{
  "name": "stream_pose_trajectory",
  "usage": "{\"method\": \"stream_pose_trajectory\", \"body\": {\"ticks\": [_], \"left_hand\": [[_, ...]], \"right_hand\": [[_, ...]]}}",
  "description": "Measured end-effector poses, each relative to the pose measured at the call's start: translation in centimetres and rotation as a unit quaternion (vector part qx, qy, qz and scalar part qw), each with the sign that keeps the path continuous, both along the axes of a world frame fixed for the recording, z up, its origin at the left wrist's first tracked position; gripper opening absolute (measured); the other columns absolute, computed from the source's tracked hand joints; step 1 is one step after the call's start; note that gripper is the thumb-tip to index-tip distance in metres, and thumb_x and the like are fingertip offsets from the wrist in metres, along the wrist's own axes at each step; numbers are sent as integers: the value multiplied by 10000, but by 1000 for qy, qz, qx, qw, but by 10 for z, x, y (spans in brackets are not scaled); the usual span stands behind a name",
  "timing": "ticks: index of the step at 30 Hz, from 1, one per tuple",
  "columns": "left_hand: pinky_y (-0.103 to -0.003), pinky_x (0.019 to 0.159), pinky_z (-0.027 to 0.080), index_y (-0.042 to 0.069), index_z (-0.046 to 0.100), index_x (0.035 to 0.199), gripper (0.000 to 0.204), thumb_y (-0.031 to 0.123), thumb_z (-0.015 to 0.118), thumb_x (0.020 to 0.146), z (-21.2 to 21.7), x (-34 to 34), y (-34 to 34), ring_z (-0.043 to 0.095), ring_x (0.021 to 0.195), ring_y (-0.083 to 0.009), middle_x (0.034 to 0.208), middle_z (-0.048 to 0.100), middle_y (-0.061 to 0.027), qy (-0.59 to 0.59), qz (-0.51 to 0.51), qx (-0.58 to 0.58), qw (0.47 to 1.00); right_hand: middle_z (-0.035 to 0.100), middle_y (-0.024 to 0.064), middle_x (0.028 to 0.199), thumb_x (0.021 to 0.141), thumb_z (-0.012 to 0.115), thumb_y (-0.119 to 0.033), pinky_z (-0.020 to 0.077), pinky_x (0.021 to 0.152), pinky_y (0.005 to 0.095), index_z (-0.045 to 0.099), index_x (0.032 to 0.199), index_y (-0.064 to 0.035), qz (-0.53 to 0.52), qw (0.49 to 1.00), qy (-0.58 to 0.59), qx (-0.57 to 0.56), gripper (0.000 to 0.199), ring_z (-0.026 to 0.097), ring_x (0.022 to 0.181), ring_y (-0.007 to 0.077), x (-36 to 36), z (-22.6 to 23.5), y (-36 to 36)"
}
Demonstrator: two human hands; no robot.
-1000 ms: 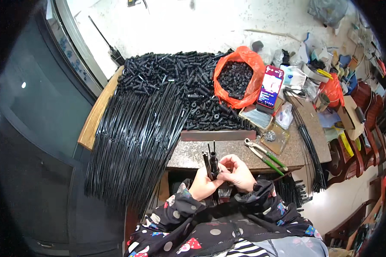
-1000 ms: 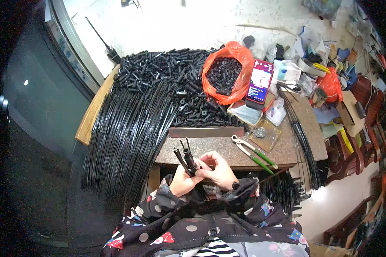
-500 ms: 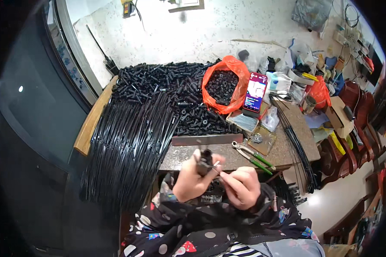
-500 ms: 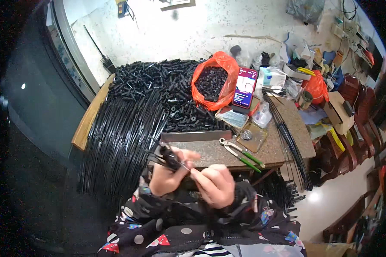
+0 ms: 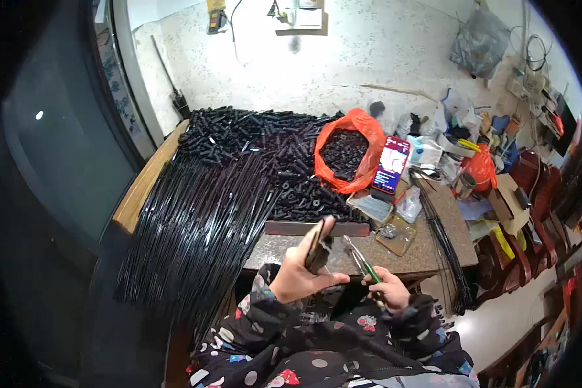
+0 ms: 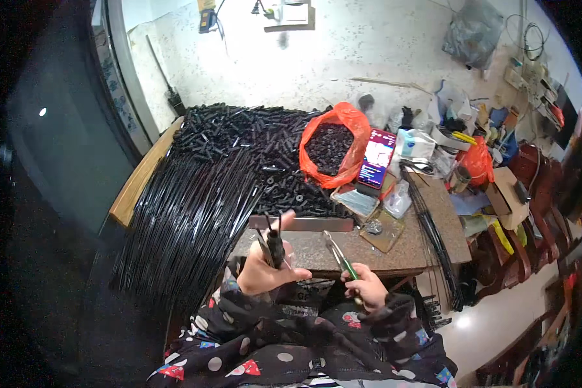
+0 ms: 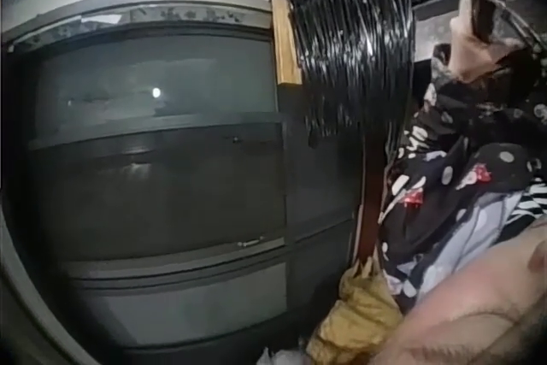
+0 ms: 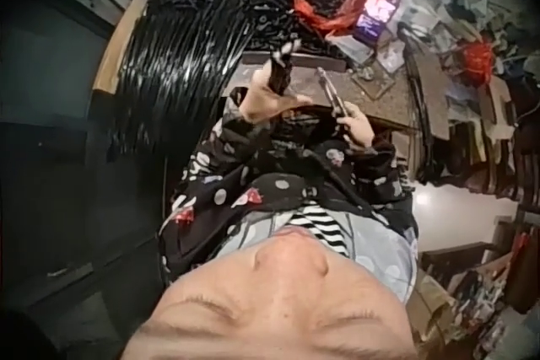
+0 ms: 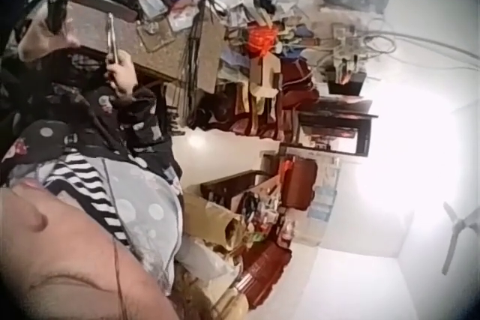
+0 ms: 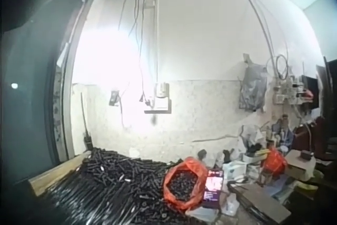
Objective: Assembling wire bundles by inserting individual wires into black protective tubing and using pliers to secure components.
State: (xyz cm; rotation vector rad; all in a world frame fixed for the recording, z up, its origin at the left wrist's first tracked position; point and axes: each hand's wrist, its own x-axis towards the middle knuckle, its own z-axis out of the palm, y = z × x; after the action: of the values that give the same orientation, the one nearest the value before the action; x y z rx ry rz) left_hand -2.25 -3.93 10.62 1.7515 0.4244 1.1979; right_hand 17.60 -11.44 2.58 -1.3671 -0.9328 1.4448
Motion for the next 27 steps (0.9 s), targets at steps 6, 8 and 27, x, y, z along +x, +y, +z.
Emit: {"method": "stream_pose_trajectory", "body": {"ticks": [6,8,27], "left_hand": [[-124,447,291,-82,131,1138,1080,327,724,333,7,-19,14,343,475,9,501,353,85,-72,60,-16,995],[-123,429,275,-92,162,1127,1091,367,701,297,7,-19,14,337,445,7,472,335,93,-88,90,-6,992],[-135,395,199,-93,393,979,827,362,708,364,27,-16,2,297,437,11,493,362,92,-61,75,26,995]], "right_hand": [[414,63,840,484,593,-115,284,714,335,504,631,-60,76,795,-459,389,180,378,816,232,-29,97,-30],[427,39,815,399,587,-180,231,725,399,520,625,-91,41,667,-572,476,251,366,831,275,-31,103,-29],[504,61,624,596,513,22,401,402,228,396,937,-33,363,927,89,-33,364,490,439,151,-45,84,-14]]}}
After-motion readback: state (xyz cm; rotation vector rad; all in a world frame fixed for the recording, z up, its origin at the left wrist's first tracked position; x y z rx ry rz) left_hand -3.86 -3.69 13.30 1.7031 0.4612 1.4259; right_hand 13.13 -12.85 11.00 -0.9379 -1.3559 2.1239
